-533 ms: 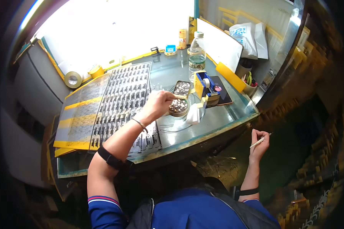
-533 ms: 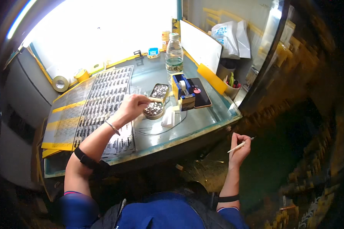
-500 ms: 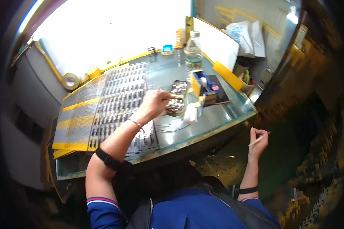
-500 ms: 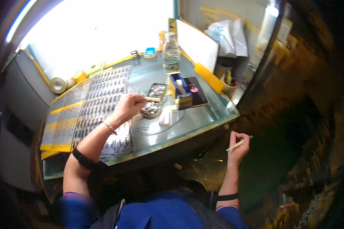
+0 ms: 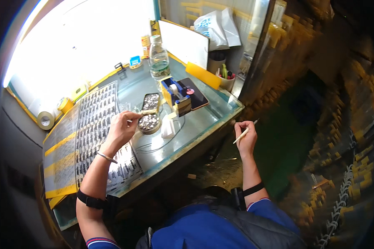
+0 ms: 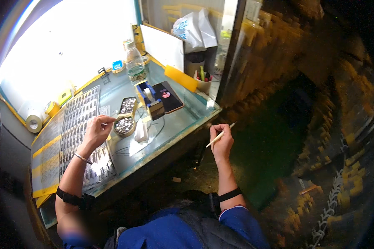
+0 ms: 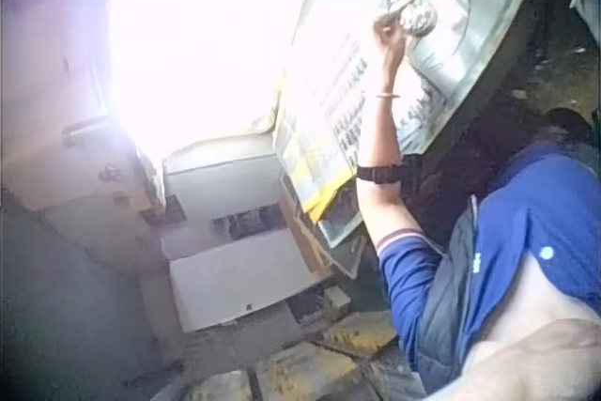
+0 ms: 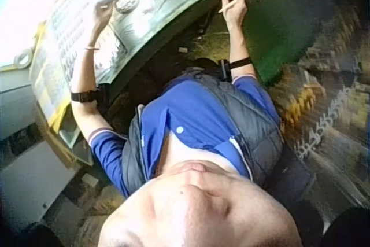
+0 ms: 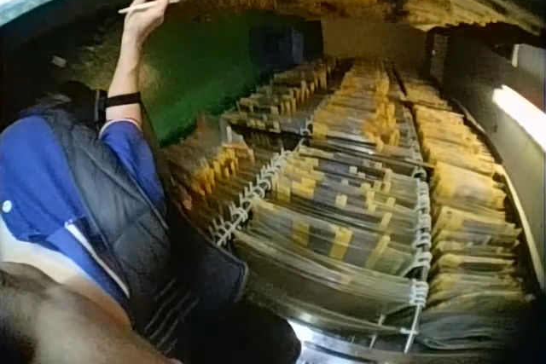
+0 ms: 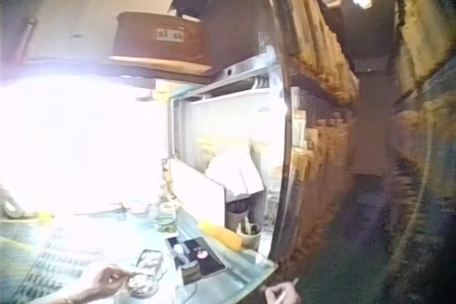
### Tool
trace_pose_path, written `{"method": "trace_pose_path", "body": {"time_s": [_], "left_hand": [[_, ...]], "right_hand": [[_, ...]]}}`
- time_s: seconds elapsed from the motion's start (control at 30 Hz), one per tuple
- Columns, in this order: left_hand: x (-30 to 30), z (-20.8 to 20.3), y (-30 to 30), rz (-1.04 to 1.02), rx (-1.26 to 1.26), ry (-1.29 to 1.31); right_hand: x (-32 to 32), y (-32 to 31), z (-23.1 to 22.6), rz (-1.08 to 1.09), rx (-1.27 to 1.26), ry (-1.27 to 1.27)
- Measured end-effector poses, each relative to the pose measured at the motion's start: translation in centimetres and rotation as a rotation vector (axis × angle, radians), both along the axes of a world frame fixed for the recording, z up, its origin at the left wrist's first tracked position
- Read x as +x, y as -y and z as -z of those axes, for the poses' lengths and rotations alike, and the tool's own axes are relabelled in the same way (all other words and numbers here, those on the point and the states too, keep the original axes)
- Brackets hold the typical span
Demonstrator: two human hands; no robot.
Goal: Assembling tiny metal components onto a transparent grid sheet using a manual stylus tool.
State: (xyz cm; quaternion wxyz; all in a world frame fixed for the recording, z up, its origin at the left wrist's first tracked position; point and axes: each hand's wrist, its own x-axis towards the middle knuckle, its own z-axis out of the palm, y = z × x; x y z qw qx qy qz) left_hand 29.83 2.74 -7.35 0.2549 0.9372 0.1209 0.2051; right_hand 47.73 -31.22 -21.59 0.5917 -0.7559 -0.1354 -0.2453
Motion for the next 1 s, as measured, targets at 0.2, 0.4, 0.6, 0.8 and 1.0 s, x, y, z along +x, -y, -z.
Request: {"method": "trace_pose_path", "body": {"time_s": [0.2, 0.4, 0.6, 0.8, 1.0], "left_hand": [[-5.7, -1.6, 0.6, -0.014, -0.075, -0.049], [-13.1, -2.3, 1.5, -0.129, 0.003, 0.03], [-21.2, 1.5, 1.1, -0.427, 0.05, 0.107], [-25.2, 6.1, 1.9, -0.536, 0.183, 0.052], [-24.9, 6.6, 7.0, -0.454, 0.344, -0.056]], "right_hand": [[-0.2, -0.5, 0.0, 0.057, -0.129, 0.113], [3.4, 1.6, 2.6, -0.246, 0.46, -0.435], [3.6, 1.0, 2.8, -0.226, 0.629, -0.485], [-3.2, -3.5, -3.4, -0.245, 0.263, 0.265], [-11.2, -11.8, -7.0, -1.096, -0.319, 0.651]]}}
